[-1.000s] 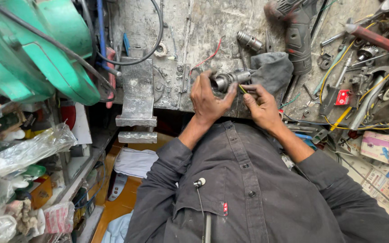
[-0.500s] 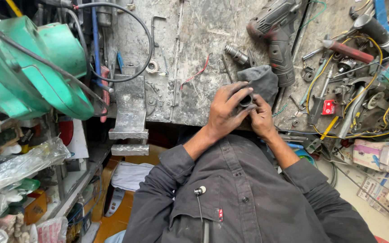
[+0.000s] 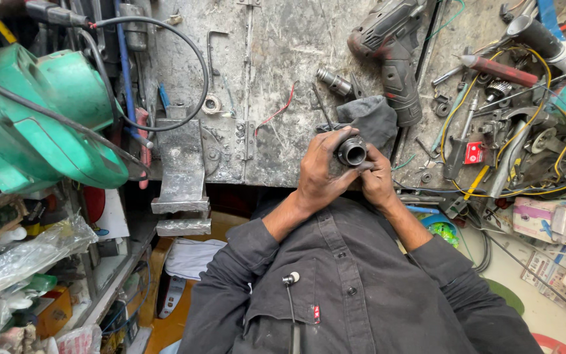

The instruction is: The person sits at a cluttered workbench and repairs a power drill chuck assembly. They hold the cylindrical metal chuck, use a small screwdriver to work on its internal parts, rotate and reposition the assembly repeatedly, and fit components together by hand while turning the unit over to access different sides.

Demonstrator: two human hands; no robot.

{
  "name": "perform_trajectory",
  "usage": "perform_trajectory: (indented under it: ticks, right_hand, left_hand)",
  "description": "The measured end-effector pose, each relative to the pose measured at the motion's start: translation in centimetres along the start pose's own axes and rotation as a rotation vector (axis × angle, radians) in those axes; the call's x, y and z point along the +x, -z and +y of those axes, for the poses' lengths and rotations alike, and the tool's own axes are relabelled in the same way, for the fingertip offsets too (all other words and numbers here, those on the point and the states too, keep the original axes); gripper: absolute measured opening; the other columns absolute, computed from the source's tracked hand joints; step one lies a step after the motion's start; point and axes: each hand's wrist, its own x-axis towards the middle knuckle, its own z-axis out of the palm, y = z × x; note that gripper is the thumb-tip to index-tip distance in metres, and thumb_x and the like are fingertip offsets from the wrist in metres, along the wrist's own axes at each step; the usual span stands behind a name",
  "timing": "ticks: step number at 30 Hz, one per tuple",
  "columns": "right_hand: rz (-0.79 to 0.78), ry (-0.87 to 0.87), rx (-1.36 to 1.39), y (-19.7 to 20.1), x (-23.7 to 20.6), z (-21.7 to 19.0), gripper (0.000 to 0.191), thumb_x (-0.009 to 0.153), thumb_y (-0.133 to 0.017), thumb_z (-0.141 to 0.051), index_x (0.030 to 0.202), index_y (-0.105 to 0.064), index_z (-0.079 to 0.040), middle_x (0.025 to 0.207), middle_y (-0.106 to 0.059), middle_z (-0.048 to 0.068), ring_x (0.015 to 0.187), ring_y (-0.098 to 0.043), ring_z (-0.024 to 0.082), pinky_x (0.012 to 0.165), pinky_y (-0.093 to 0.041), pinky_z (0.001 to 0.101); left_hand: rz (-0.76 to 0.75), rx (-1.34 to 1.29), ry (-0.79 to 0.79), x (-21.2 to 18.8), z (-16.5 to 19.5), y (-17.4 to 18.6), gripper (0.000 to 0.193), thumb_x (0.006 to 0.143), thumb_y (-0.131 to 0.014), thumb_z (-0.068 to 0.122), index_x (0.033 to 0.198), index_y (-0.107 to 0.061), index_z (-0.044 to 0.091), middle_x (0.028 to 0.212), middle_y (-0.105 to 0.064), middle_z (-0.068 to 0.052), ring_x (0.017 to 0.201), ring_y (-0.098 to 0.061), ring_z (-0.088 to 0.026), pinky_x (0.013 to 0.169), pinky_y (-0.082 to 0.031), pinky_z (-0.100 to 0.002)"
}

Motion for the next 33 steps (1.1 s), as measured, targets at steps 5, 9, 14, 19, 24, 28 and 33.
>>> perform_trajectory:
  ticks: [5, 9, 14, 19, 24, 28, 33]
  right_hand:
    - [-0.008, -0.023, -0.009, -0.1, -0.3, 0.2, 0.024, 0.104, -0.052, -0.008, 0.125, -0.059, 0.000, 0.120, -0.067, 0.005, 0.111, -0.061, 0.011, 0.098, -0.048, 0.0266]
    - [-0.017, -0.021, 0.007, -0.2, -0.4, 0.3, 0.028, 0.107, -0.055, -0.017, 0.129, -0.058, 0.000, 0.123, -0.067, 0.005, 0.112, -0.060, 0.011, 0.098, -0.048, 0.0269]
    - [-0.015, -0.029, 0.074, -0.5, -0.6, 0.4, 0.028, 0.109, -0.054, -0.018, 0.130, -0.058, 0.000, 0.124, -0.066, 0.005, 0.113, -0.060, 0.010, 0.098, -0.048, 0.0269]
    - [-0.020, -0.038, 0.078, -0.5, -0.6, 0.1, 0.029, 0.108, -0.053, -0.017, 0.132, -0.056, -0.001, 0.124, -0.066, 0.005, 0.114, -0.060, 0.011, 0.099, -0.048, 0.0266]
    - [-0.015, -0.029, 0.071, -0.6, -0.6, -0.1, 0.027, 0.108, -0.053, -0.015, 0.131, -0.057, -0.001, 0.123, -0.066, 0.004, 0.113, -0.060, 0.011, 0.098, -0.048, 0.0263]
    - [-0.012, 0.013, 0.064, -0.7, -0.6, -0.3, 0.026, 0.106, -0.051, -0.011, 0.129, -0.058, 0.000, 0.123, -0.065, 0.004, 0.113, -0.059, 0.010, 0.099, -0.048, 0.0260]
    - [-0.010, 0.000, 0.103, -0.8, -0.7, -0.4, 0.033, 0.099, -0.049, -0.008, 0.129, -0.060, 0.000, 0.121, -0.066, 0.003, 0.109, -0.060, 0.010, 0.095, -0.049, 0.0259]
  left_hand:
    - [0.022, -0.011, -0.002, 0.0, 0.1, 0.1, 0.078, 0.080, -0.091, 0.008, 0.144, -0.047, 0.006, 0.135, -0.066, -0.011, 0.125, -0.065, -0.029, 0.107, -0.053, -0.039]
    - [0.022, -0.040, 0.026, 0.0, 0.2, 0.1, 0.077, 0.082, -0.089, 0.005, 0.146, -0.046, 0.006, 0.136, -0.065, -0.011, 0.127, -0.064, -0.029, 0.109, -0.054, -0.038]
    - [0.006, -0.011, 0.002, 0.0, 0.5, 0.4, 0.078, 0.080, -0.088, 0.004, 0.146, -0.046, 0.005, 0.138, -0.065, -0.012, 0.127, -0.064, -0.028, 0.109, -0.053, -0.038]
    - [0.034, -0.036, -0.001, 0.0, 0.6, 0.3, 0.079, 0.080, -0.090, 0.005, 0.145, -0.046, 0.005, 0.137, -0.065, -0.011, 0.128, -0.064, -0.027, 0.109, -0.054, -0.037]
    - [0.024, -0.043, -0.023, 0.1, 0.7, 0.6, 0.080, 0.080, -0.089, 0.003, 0.146, -0.045, 0.006, 0.138, -0.064, -0.012, 0.127, -0.065, -0.028, 0.109, -0.055, -0.037]
    - [0.008, -0.001, -0.041, 0.1, 1.1, 0.8, 0.082, 0.078, -0.089, 0.002, 0.147, -0.045, 0.007, 0.137, -0.065, -0.011, 0.125, -0.065, -0.028, 0.108, -0.054, -0.038]
    - [0.011, -0.020, -0.053, 0.1, 1.1, 0.9, 0.082, 0.077, -0.089, 0.001, 0.147, -0.045, 0.006, 0.139, -0.064, -0.012, 0.126, -0.064, -0.029, 0.108, -0.054, -0.038]
